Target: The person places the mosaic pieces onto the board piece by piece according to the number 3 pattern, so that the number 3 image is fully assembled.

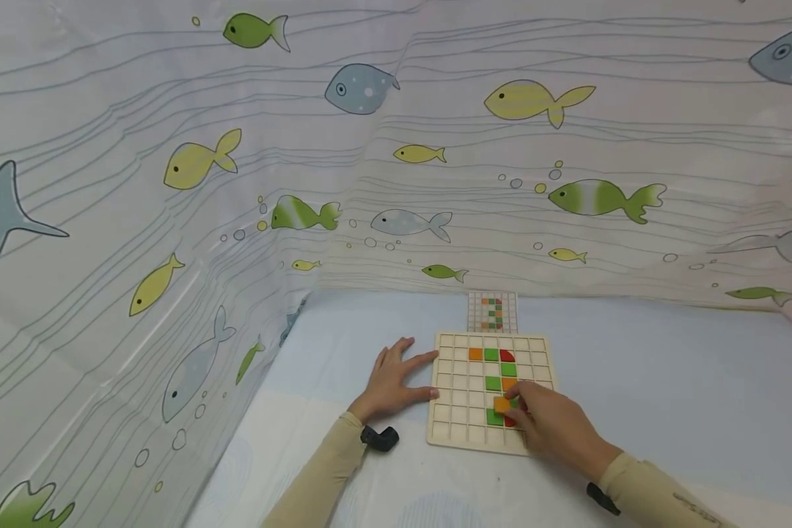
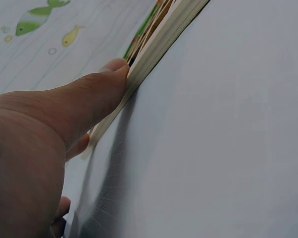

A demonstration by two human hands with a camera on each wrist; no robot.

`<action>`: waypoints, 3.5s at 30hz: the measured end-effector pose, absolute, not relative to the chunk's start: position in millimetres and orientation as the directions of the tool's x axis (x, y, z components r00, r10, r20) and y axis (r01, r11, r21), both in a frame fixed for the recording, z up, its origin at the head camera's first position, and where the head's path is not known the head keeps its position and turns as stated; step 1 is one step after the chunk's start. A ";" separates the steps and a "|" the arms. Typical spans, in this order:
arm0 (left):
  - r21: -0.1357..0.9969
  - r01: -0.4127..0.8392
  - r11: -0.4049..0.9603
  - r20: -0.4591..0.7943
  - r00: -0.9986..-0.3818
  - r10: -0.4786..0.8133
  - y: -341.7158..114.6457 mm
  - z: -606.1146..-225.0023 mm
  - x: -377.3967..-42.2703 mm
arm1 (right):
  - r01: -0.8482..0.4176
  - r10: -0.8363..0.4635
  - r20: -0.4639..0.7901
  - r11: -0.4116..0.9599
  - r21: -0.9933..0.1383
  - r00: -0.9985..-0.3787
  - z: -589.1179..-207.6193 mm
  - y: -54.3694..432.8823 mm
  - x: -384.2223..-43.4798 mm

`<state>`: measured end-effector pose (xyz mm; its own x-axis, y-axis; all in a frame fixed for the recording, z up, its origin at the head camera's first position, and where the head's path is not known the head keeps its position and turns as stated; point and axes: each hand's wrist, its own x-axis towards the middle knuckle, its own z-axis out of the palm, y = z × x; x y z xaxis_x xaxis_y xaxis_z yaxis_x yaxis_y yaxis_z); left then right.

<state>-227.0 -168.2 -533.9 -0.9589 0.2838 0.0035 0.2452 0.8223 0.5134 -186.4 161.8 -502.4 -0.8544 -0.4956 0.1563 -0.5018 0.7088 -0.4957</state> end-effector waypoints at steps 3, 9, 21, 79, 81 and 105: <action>0.516 0.246 0.821 0.007 -0.959 0.283 -167.7 -532.8 -227.6 | -0.523 -0.507 0.172 0.709 -0.474 -0.844 -503.7 156.6 -186.9; 0.516 0.245 0.821 0.002 -0.959 0.284 -166.9 -533.0 -227.2 | -0.560 -0.526 0.208 0.706 -0.434 -0.825 -505.0 146.5 -183.5; 0.507 0.239 0.828 -0.005 -0.960 0.280 -167.3 -534.7 -227.3 | -0.575 -0.538 0.215 0.706 -0.413 -0.815 -506.1 131.1 -181.8; 0.506 0.220 0.834 -0.027 -0.962 0.271 -164.1 -531.6 -223.2 | -0.464 -0.524 0.035 0.720 -0.516 -0.851 -501.6 120.0 -195.2; 0.511 0.219 0.831 -0.027 -0.962 0.270 -163.4 -530.7 -222.6 | -0.463 -0.524 0.035 0.717 -0.521 -0.851 -502.2 120.6 -195.4; 0.486 0.220 0.846 -0.028 -0.963 0.267 -162.4 -532.1 -225.4 | -0.456 -0.536 0.025 0.693 -0.559 -0.844 -504.2 122.8 -196.8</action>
